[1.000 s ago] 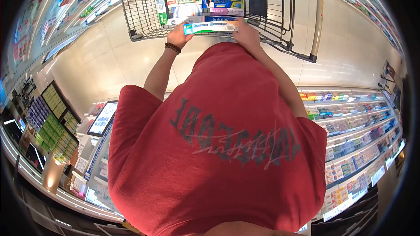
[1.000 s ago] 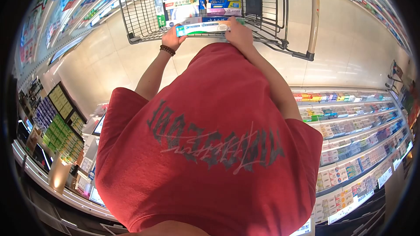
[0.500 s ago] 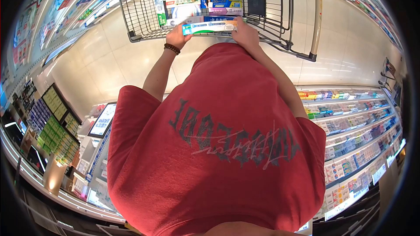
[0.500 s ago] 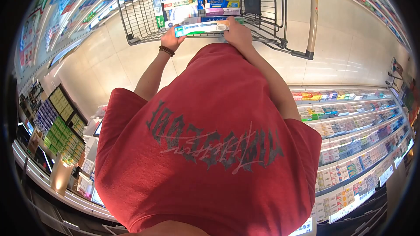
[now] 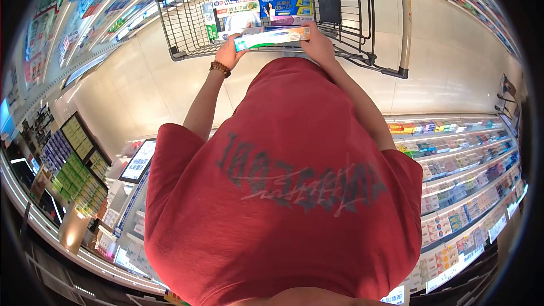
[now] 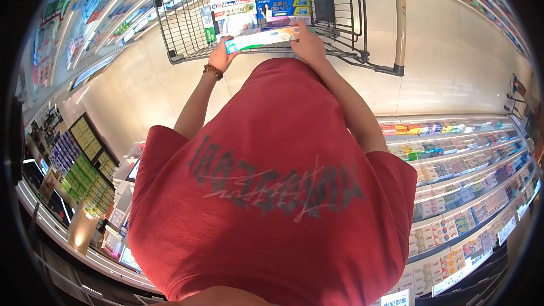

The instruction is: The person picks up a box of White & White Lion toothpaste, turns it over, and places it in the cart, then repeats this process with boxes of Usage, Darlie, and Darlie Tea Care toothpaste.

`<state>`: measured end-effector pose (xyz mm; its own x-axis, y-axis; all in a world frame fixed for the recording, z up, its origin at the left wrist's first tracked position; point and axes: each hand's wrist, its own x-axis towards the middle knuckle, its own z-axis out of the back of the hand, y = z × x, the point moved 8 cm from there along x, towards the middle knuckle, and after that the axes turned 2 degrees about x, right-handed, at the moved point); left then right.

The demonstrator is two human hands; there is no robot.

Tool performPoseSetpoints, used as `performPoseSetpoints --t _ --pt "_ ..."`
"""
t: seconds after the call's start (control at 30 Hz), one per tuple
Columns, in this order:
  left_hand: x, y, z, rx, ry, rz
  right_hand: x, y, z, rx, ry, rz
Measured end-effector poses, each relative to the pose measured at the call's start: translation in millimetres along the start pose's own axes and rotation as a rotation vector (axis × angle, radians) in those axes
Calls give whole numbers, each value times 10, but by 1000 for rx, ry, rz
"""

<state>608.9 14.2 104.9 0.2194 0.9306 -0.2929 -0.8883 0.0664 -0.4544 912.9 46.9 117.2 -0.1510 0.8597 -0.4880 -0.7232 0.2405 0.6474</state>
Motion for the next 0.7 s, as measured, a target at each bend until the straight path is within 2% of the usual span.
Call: performPoseSetpoints --t 0.07,0.1,0.2,0.23,0.33,0.47,0.53,0.63,0.7 --pt "-5 -114 145 -112 -65 -53 -4 -56 26 166 -50 96" --pt "-21 -179 244 -62 -80 -30 -14 -80 38 172 -43 104" --pt "-26 -142 362 -371 -175 66 -94 -36 106 262 -85 204" --pt "-33 -127 338 -537 -119 146 -94 -42 134 287 -94 164" --pt "-26 -183 346 -766 -120 121 -76 -50 193 500 -144 247" --pt "-15 -394 444 -748 -32 95 -108 -103 242 701 -139 293" --pt "-20 -581 597 -745 -60 83 -121 -83 289 852 -124 301" --pt "5 -860 925 -841 -128 29 -363 196 719 758 -169 312" --pt "-26 -1068 1183 -920 -124 28 -597 444 1138 583 -290 386"
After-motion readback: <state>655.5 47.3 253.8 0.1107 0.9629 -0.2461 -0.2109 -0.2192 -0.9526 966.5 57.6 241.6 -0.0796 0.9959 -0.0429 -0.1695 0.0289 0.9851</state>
